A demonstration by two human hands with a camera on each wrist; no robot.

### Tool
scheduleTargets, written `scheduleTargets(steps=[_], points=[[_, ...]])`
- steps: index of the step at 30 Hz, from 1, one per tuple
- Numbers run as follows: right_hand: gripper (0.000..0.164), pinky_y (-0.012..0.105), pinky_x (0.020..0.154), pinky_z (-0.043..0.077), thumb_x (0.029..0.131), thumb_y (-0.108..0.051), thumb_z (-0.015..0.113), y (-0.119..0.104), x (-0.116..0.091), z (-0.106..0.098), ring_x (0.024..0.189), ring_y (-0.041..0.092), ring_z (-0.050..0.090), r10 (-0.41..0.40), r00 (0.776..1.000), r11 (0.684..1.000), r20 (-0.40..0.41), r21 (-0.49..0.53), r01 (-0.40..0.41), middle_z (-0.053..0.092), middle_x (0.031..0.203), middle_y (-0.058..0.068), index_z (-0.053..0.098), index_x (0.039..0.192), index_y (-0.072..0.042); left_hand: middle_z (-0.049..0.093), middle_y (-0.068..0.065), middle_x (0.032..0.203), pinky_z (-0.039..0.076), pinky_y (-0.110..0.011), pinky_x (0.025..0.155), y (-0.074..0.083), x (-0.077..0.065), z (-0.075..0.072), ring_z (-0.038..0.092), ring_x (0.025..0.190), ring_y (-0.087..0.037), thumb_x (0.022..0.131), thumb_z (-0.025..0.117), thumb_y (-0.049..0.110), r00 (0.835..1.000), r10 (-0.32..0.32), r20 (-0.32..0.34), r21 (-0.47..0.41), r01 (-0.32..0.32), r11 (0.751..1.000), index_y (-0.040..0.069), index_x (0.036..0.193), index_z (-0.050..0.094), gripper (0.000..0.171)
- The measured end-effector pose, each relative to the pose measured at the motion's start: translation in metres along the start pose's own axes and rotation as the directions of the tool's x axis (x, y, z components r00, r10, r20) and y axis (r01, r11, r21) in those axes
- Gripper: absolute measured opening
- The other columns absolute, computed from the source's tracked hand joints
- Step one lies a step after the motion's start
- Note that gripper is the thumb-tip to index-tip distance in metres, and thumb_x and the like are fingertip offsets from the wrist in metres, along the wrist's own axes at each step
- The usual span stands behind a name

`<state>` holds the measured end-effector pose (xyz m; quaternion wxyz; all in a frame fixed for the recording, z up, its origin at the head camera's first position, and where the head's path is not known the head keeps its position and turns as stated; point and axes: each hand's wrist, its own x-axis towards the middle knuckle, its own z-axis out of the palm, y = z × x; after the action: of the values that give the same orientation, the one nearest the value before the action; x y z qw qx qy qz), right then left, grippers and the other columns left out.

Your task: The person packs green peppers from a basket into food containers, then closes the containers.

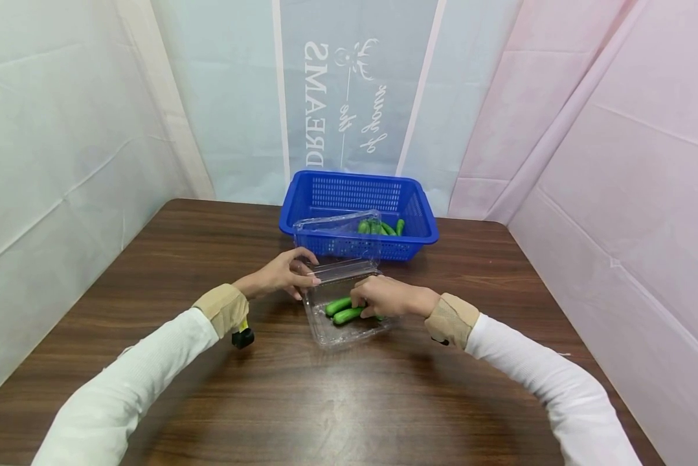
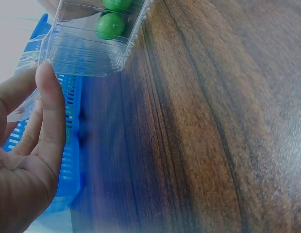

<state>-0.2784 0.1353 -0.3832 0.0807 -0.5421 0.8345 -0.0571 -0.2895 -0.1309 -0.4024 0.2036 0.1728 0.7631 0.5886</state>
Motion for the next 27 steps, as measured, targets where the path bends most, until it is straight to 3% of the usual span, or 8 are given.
scheduleTargets(steps=[11,20,27], points=[[0.015,0.022,0.052,0.039,0.072,-0.012,0.073,-0.0033,0.001,0.0001,0.063,0.007,0.045,0.006,1.0,0.999,-0.011,-0.037,-0.006,0.052,0.074,-0.003,0.059,0.072,-0.011,0.06,-0.017,0.092,0.051,-0.049,0.058,0.001,-0.0016,0.0003,0.06,0.068,-0.028,0.078,0.069,0.015,1.0,0.022,0.013,0.012,-0.022,1.0,0.006,0.118,0.041,0.049],[0.014,0.022,0.053,0.04,0.073,-0.011,0.073,-0.0036,0.0033,-0.0007,0.062,0.007,0.046,0.02,1.0,0.998,0.003,-0.059,-0.02,0.05,0.074,-0.006,0.058,0.073,-0.011,0.059,-0.019,0.094,0.05,-0.052,0.061,0.0049,-0.003,-0.0005,0.06,0.069,-0.027,0.078,0.068,0.014,1.0,0.015,0.017,0.006,-0.015,1.0,0.004,0.119,0.04,0.051],[0.013,0.022,0.054,0.04,0.074,-0.012,0.072,-0.0039,0.0024,-0.0019,0.066,0.007,0.049,0.005,1.0,0.999,0.007,-0.048,-0.005,0.052,0.076,-0.005,0.059,0.077,-0.014,0.059,-0.019,0.095,0.052,-0.048,0.058,0.0018,-0.0005,0.0004,0.06,0.071,-0.029,0.078,0.069,0.017,1.0,-0.005,0.002,0.032,0.005,0.999,0.008,0.117,0.042,0.048]])
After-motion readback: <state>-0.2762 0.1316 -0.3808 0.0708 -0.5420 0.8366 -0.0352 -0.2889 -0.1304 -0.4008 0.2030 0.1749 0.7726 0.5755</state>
